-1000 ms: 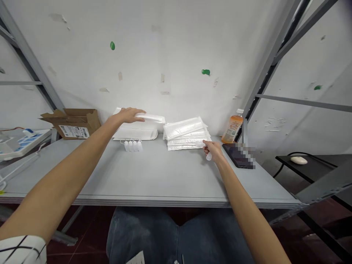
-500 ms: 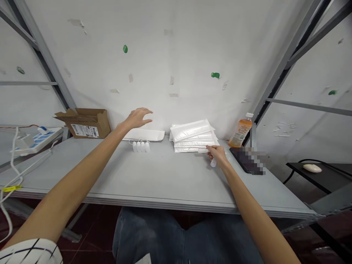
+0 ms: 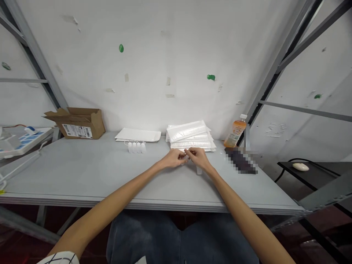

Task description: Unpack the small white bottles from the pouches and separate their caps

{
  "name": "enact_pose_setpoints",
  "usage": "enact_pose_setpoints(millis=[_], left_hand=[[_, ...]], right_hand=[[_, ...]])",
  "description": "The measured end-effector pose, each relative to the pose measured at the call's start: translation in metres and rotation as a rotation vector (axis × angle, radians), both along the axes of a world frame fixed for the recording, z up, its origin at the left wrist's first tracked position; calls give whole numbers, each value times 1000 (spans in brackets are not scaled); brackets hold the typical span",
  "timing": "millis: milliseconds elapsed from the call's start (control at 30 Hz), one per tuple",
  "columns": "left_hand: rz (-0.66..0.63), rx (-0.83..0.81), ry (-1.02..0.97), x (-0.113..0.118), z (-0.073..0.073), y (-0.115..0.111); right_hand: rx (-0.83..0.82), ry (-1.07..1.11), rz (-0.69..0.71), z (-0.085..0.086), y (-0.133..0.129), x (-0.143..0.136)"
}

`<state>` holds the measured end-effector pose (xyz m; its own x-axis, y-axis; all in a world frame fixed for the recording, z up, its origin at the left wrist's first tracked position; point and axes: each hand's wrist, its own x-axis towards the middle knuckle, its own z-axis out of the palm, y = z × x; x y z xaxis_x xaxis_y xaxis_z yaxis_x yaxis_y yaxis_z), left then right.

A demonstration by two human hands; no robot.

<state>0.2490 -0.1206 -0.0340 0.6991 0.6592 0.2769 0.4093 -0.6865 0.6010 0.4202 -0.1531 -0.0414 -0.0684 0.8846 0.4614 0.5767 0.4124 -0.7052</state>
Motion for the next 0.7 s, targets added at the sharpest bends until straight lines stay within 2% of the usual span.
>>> enact_pose_setpoints(millis=[100,233,367,433,533,700], left_hand=[[70,13,-96,-3,-4,0],[224,-1,-151,-11,-7,3],[285,-49,-161,-15,-10,4],[281,-79,-189,-14,-12,2],[257,-116,-237,-10,-15,-1],[217,-89,-231,-7,-15,-4]], right_hand=[[170,-67,-101,-2,1,-1],[405,-51,-226,-3,0,1],[593,-149,-269,-11,-1,3],[613,-278,-255,-16,0,1],[558,-420,-245,-20,0,-3],[495,-435,-300,-19,-4,-6]])
